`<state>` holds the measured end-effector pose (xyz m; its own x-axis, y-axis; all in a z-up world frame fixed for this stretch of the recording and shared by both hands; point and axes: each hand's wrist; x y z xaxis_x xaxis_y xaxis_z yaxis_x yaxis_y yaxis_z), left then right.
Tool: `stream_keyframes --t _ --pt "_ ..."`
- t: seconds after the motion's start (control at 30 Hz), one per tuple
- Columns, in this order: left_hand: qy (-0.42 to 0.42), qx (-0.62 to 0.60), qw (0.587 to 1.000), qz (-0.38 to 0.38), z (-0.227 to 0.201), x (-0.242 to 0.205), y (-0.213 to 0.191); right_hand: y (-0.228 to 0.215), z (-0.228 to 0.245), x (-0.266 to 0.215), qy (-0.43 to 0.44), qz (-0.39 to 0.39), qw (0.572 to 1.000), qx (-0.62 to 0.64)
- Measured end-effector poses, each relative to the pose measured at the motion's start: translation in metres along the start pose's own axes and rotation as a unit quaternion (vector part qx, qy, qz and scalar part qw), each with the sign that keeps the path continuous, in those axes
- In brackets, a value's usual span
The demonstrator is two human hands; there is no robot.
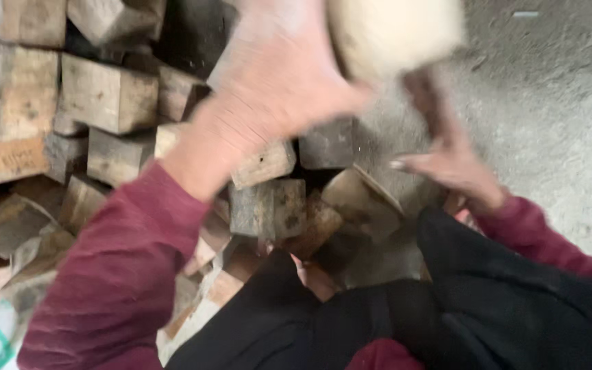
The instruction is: The person picks up small wooden blocks from a large pile on the floor and stacks them into a neat arrangement. The person handles the blocks one by one, placing them carefully to build a stable structure.
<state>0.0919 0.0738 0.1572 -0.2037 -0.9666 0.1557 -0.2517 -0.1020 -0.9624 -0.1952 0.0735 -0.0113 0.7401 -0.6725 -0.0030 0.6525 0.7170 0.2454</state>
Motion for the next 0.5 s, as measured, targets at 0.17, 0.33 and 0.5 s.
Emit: stream_keyframes --t 0.17,0.33,0.5 --pt "0.074 -0.310 0.947 -0.042 -0.052 0.013 0.028 -0.047 0.046 -0.003 -0.118 0.045 0.887 -0.443" --pt "-0.008 -0.142 0.982 0.127 -0.036 -0.013 0.071 -0.047 0.045 -0.014 -0.121 -0.071 0.953 -0.270" --pt "0.075 0.227 0.952 0.192 -0.052 -0.047 0.102 -0.045 -0.014 0.001 -0.052 -0.030 0.801 -0.595"
Point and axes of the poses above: each hand's wrist, its own x-axis towards the middle knuckle, its own y-axis out of the palm, z = x × y, and after that the axes turned 15 degrees about x, right-handed
